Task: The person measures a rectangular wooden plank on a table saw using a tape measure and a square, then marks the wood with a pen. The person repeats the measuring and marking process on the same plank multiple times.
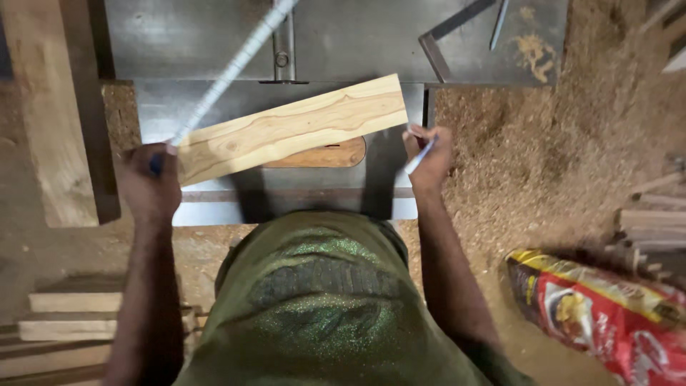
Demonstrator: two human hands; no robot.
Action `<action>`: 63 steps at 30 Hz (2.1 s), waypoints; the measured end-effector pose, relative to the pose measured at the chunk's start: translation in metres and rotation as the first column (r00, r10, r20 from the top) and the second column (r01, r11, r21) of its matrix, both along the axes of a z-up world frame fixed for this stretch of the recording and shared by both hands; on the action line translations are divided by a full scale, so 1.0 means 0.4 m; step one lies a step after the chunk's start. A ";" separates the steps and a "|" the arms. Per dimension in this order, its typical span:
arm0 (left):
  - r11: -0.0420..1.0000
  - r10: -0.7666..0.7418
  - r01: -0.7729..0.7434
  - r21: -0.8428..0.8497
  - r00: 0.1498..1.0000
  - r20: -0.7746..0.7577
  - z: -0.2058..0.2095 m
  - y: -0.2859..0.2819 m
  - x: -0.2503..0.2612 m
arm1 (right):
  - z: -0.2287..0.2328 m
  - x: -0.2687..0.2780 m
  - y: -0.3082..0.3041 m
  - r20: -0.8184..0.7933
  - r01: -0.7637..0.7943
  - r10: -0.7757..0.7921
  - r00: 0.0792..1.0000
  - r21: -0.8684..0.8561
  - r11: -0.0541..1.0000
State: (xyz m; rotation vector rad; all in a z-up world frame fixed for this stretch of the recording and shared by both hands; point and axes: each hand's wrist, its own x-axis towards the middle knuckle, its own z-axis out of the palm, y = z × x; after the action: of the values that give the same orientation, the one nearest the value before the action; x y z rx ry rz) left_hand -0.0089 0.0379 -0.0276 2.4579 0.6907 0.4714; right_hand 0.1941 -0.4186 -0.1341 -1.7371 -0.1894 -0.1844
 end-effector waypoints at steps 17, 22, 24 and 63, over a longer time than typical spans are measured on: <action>0.974 -0.183 0.218 0.062 0.917 -0.355 0.077 -0.124 0.033 | 0.004 0.099 -0.031 -0.229 -0.035 0.094 0.969 0.246 0.969; 0.971 -0.149 0.211 0.112 0.902 -0.406 0.072 -0.102 0.014 | 0.021 0.106 -0.014 -0.203 -0.038 0.051 0.978 0.067 0.997; 0.972 -0.154 0.210 0.105 0.907 -0.392 0.072 -0.096 0.006 | 0.024 0.111 -0.010 -0.172 -0.054 0.063 0.983 0.056 0.997; 0.957 -0.016 0.121 0.264 0.929 -0.369 0.034 -0.112 -0.063 | 0.008 0.094 0.009 -0.344 0.004 0.038 0.938 0.122 0.992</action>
State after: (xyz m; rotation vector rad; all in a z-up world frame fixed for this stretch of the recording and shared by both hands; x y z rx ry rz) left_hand -0.0341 -0.0068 -0.0139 2.8707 0.7186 0.0846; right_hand 0.2318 -0.4150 -0.1309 -1.6166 0.0649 0.1228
